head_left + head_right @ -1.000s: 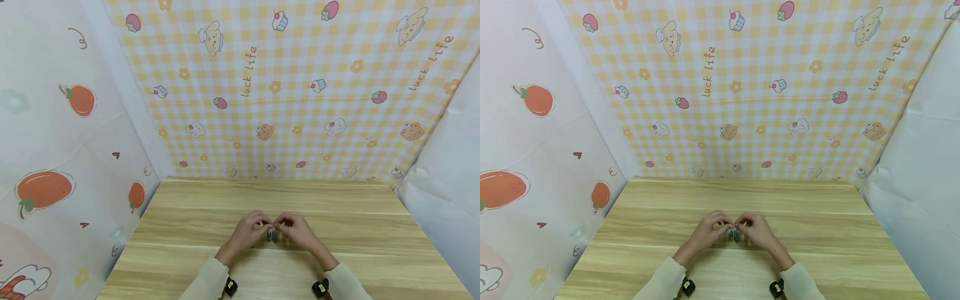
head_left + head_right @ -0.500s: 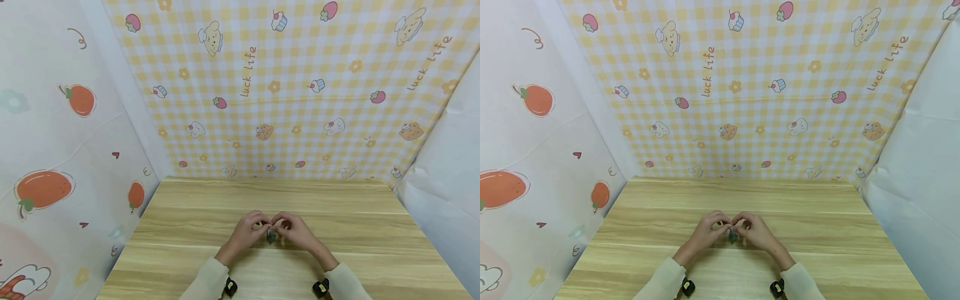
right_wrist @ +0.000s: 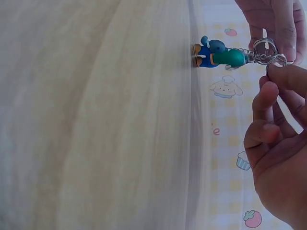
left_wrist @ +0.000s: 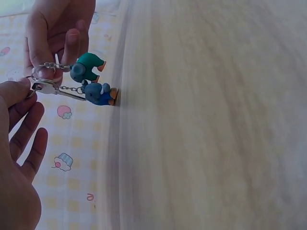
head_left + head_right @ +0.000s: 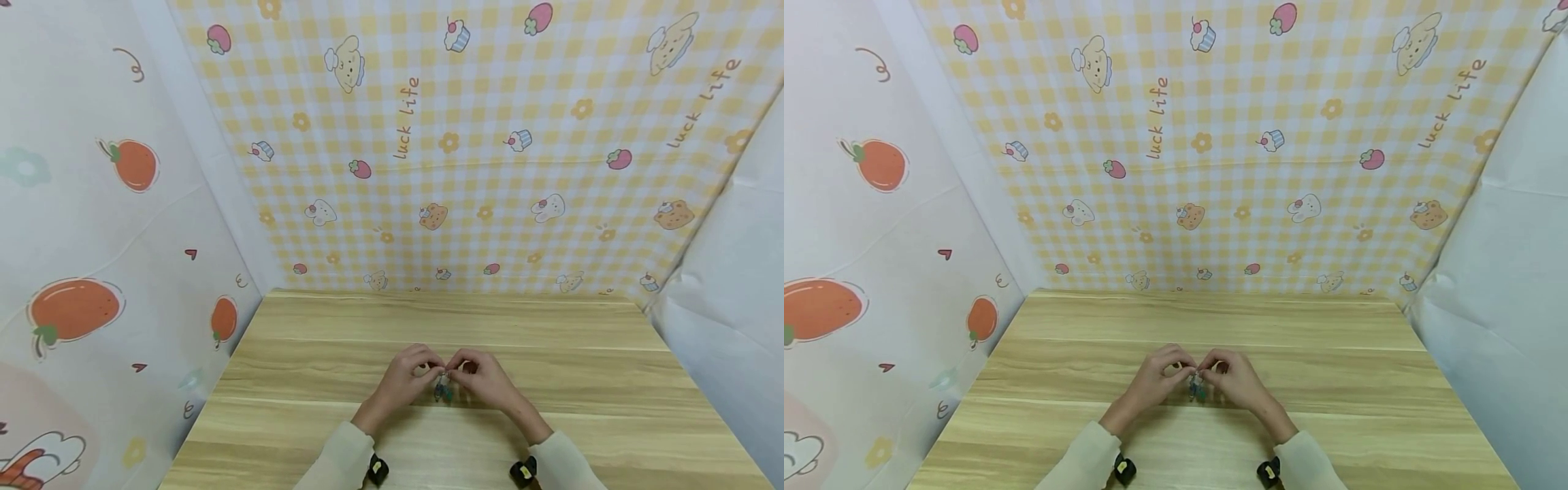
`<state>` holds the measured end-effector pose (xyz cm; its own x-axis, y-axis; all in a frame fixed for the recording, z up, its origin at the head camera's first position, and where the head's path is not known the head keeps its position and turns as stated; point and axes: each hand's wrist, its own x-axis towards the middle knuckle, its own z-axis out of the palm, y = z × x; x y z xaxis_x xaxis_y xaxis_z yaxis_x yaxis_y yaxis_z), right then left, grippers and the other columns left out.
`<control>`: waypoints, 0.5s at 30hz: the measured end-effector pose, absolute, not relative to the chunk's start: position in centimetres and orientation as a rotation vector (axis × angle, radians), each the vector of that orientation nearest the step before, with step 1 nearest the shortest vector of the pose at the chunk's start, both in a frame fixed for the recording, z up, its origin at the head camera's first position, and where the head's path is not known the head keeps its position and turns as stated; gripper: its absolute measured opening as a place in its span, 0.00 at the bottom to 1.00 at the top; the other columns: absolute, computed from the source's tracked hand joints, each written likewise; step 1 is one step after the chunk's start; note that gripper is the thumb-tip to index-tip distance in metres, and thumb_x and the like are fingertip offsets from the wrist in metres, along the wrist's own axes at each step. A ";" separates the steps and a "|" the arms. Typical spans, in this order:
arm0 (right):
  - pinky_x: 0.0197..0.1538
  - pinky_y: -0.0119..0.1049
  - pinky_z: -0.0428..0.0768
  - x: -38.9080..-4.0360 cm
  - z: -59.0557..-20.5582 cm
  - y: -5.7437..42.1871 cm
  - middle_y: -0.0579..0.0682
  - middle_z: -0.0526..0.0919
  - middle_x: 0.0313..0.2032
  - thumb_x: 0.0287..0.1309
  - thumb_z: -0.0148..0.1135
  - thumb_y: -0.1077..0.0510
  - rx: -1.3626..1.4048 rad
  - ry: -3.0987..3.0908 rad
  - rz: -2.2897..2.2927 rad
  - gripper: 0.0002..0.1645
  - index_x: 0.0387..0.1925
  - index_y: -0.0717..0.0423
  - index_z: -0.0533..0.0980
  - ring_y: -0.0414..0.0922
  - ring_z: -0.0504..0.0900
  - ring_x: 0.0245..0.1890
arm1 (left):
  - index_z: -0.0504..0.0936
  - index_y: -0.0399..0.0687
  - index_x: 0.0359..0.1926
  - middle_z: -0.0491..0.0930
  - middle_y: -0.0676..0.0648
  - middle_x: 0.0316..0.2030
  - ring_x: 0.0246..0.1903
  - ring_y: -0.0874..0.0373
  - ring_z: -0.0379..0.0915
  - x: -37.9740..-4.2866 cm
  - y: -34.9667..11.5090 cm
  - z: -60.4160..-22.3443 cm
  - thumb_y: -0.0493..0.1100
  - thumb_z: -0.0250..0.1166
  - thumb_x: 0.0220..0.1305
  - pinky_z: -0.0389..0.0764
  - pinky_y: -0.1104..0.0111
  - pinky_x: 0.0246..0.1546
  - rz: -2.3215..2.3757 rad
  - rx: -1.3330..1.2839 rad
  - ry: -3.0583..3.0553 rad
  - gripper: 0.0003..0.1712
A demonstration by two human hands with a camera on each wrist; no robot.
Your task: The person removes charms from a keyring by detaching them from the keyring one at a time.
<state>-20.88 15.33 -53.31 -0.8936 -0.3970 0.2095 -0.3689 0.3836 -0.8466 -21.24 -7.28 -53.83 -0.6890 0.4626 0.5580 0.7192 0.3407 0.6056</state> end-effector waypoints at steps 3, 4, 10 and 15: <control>0.29 0.28 0.75 -21.0 -53.4 15.4 0.48 0.89 0.34 0.69 0.71 0.61 -0.669 2.602 -1.571 0.04 0.36 0.49 0.87 0.33 0.75 0.24 | 0.90 0.48 0.42 0.88 0.51 0.40 0.41 0.59 0.82 -21.2 -7.2 -53.9 0.39 0.71 0.72 0.88 0.61 0.43 -1.276 -1.078 -2.312 0.02; 0.28 0.28 0.74 -21.0 -53.4 15.4 0.48 0.88 0.33 0.68 0.71 0.61 -0.655 2.608 -1.567 0.04 0.36 0.49 0.87 0.33 0.75 0.25 | 0.90 0.48 0.42 0.88 0.51 0.39 0.41 0.58 0.82 -21.2 -7.2 -53.9 0.39 0.71 0.72 0.88 0.61 0.43 -1.277 -1.082 -2.308 0.02; 0.29 0.29 0.76 -21.2 -53.7 15.4 0.47 0.88 0.34 0.70 0.70 0.60 -0.664 2.617 -1.532 0.02 0.38 0.50 0.86 0.33 0.76 0.25 | 0.90 0.48 0.42 0.88 0.51 0.39 0.40 0.57 0.82 -21.3 -7.2 -54.0 0.38 0.72 0.71 0.87 0.62 0.42 -1.254 -1.078 -2.294 0.02; 0.29 0.30 0.80 -21.2 -53.7 15.7 0.50 0.89 0.39 0.71 0.68 0.61 -0.749 2.567 -1.537 0.03 0.43 0.50 0.85 0.41 0.82 0.25 | 0.90 0.49 0.42 0.88 0.51 0.39 0.40 0.56 0.83 -21.3 -7.1 -54.0 0.37 0.72 0.70 0.87 0.63 0.42 -1.246 -1.071 -2.304 0.03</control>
<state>-21.20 15.68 -53.73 -0.8804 -0.4326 0.1944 -0.3757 0.3862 -0.8425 -21.26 -7.14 -54.00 -0.6721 0.4663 0.5752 0.7366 0.3418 0.5836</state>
